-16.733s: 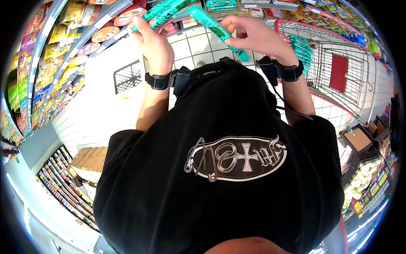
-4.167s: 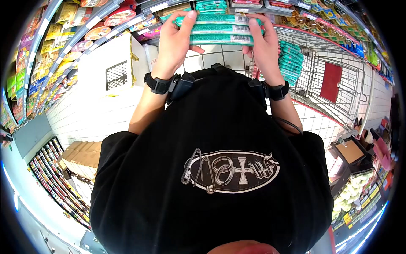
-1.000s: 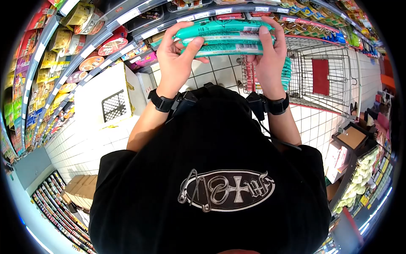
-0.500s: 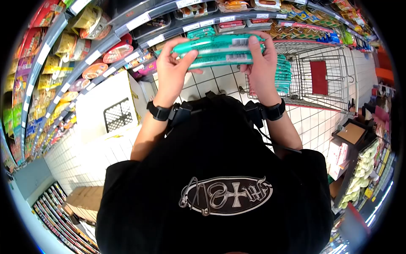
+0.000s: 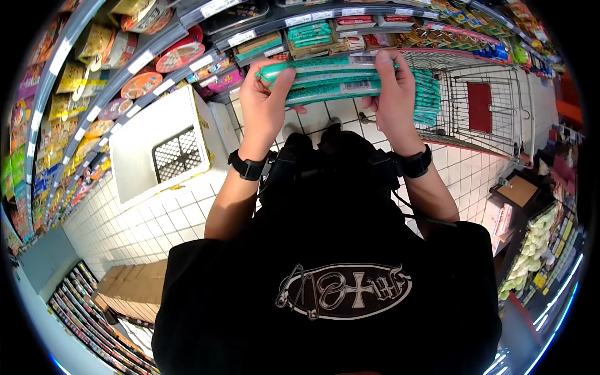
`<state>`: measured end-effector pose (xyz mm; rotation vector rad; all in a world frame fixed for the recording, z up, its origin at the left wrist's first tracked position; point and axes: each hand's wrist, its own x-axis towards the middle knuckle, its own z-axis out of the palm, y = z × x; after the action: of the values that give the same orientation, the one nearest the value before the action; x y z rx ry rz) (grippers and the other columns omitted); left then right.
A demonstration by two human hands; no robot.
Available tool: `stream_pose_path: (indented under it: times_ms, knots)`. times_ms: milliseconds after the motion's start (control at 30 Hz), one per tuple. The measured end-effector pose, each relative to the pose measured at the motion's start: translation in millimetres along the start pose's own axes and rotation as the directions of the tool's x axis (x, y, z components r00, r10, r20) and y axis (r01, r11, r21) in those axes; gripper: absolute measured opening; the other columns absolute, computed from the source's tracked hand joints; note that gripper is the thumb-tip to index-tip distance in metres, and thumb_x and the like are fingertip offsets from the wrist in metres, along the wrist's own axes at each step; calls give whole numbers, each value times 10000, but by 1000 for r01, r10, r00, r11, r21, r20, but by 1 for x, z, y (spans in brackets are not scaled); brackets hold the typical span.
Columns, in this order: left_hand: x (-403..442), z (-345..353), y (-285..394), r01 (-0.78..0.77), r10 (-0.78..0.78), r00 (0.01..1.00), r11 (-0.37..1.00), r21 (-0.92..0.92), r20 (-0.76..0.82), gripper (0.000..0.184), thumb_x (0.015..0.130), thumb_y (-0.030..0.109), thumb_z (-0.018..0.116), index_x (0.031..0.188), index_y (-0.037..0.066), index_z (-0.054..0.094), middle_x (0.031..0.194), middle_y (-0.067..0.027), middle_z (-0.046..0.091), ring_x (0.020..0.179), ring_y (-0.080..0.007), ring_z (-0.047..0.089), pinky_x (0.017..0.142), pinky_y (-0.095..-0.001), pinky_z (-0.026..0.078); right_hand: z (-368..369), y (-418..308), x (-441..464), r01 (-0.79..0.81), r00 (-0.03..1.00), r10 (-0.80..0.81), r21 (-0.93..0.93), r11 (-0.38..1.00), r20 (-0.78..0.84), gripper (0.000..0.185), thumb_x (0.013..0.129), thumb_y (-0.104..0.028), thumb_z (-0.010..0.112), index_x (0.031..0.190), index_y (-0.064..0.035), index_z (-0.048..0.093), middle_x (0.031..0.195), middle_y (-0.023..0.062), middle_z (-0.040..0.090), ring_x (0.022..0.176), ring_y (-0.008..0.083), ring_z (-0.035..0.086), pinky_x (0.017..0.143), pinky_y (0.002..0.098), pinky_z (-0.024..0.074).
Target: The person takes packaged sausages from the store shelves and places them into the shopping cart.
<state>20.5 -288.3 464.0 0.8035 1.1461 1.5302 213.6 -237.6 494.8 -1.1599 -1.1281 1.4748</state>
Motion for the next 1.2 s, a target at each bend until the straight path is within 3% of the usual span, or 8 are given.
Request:
stream_pose_path:
  times_ms: [267,633,1200]
  knots:
    - [-17,10,3,-56,56,998,998,-17,-22,248,939,91,608,1134,-15,497,928,-107,684,720,-149,674,457,-281,558,-11,-1,-2,12,998,-11,-16,1000,62,324,959,-416,580,999,-97,540,650,-10,575,430,56,516,361,188,329]
    - [-34,111,-19,-88,88,996,996,5,6,275,955,108,590,1173,-20,481,917,-156,678,676,-185,680,458,-287,556,-112,-25,-10,76,995,-81,96,992,52,288,962,-373,591,1023,-94,555,666,-10,592,436,51,510,364,184,342]
    - [-59,216,-43,-156,161,986,981,119,-33,270,956,103,584,1175,-14,477,914,-139,675,697,-175,682,469,-283,566,-224,-22,-11,121,987,-127,60,991,102,323,977,-347,570,1100,-49,585,704,25,616,464,85,567,364,209,381]
